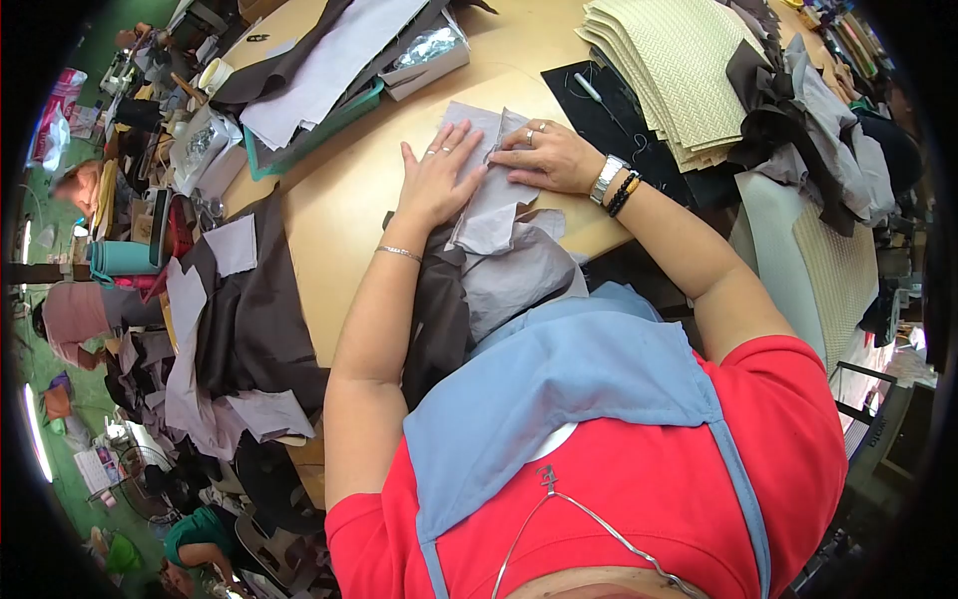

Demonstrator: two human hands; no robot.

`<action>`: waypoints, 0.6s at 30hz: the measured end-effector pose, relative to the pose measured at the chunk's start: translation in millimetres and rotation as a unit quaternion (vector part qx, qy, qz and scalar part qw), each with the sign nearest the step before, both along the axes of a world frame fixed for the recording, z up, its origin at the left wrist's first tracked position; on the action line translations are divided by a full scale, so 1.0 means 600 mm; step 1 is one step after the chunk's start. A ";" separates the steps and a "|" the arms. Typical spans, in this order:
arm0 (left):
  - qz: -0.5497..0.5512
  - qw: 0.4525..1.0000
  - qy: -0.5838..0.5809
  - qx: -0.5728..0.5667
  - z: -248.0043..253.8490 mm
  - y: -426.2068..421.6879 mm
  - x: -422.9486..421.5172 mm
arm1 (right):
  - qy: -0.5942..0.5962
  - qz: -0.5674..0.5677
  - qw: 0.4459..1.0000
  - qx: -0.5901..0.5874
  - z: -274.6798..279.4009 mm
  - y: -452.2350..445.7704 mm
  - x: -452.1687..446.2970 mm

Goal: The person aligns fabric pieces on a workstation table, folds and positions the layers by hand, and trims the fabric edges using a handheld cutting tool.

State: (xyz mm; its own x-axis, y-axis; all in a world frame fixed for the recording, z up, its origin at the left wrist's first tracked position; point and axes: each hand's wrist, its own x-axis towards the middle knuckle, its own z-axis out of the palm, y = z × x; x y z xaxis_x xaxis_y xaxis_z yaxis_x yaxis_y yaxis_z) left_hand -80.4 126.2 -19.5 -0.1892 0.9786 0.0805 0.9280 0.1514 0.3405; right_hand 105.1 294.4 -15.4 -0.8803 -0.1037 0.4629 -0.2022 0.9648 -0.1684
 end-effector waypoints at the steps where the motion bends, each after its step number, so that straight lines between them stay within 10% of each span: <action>1: -0.001 1.000 -0.002 0.001 0.000 0.000 0.000 | 0.004 0.002 1.000 0.000 -0.001 0.001 0.000; 18: 0.015 1.000 0.001 -0.006 0.004 0.000 0.009 | -0.034 -0.031 0.999 0.008 0.003 -0.005 -0.001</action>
State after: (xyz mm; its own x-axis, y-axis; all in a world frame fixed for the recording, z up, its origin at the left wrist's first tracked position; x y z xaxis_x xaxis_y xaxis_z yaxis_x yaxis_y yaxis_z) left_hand -75.0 126.3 -17.4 -0.2193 0.9731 0.0700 0.9232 0.1838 0.3375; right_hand 104.3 291.2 -13.8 -0.9151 -0.0544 0.3997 -0.1297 0.9779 -0.1639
